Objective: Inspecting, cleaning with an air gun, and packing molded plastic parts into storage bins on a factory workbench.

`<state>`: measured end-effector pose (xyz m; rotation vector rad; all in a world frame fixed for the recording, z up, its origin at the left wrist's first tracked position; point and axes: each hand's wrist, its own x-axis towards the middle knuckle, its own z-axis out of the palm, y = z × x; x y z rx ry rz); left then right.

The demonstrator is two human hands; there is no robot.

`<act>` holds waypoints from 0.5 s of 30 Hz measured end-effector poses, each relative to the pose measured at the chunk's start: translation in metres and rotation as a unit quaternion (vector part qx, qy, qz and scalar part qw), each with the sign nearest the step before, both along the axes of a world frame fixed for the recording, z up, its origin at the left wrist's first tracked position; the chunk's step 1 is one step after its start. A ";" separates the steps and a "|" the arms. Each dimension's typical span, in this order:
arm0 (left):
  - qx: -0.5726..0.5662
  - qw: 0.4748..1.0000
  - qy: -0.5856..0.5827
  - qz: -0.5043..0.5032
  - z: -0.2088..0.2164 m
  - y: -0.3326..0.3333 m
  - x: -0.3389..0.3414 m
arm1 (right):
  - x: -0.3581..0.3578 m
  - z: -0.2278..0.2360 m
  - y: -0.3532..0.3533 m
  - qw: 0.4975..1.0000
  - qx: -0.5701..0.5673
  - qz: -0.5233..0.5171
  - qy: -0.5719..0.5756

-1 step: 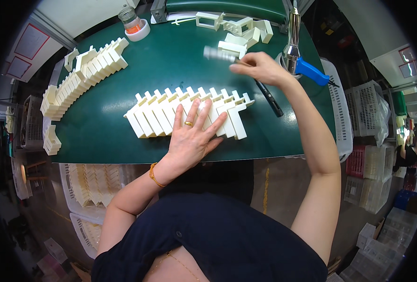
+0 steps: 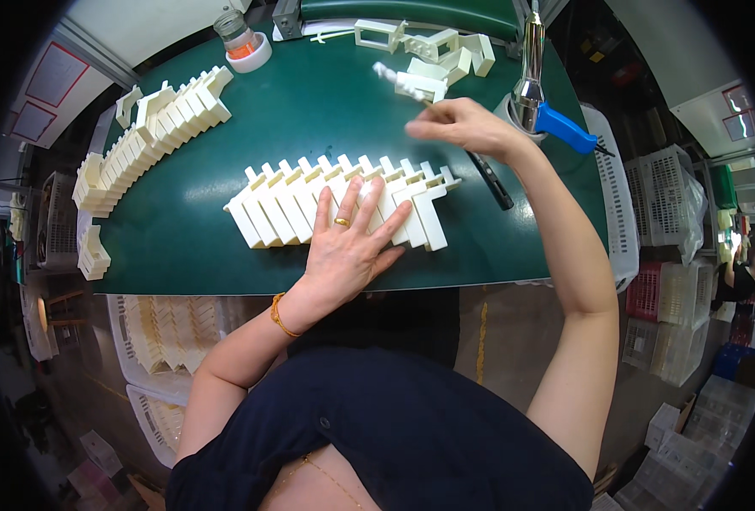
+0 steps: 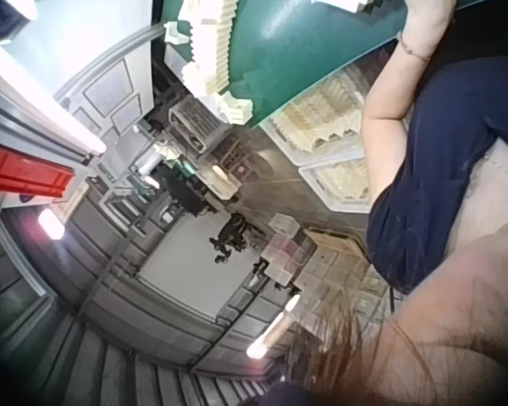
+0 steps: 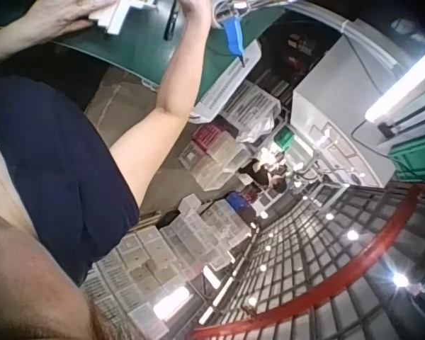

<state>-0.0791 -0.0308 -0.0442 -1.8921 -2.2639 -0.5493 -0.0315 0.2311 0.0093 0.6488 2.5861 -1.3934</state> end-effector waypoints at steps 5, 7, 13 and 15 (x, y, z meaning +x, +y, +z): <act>0.012 1.000 0.003 0.003 -0.001 0.001 0.001 | -0.006 -0.022 -0.025 0.976 -0.207 0.015 -0.067; 0.012 1.000 0.006 0.006 -0.001 0.000 0.001 | -0.008 -0.016 -0.024 0.970 -0.225 0.000 -0.095; 0.004 1.000 -0.004 0.006 0.000 0.000 0.001 | -0.012 -0.017 -0.024 0.957 -0.260 -0.030 -0.123; 0.006 1.000 0.000 0.010 0.000 0.000 0.001 | -0.016 -0.011 -0.026 0.959 -0.242 -0.032 -0.146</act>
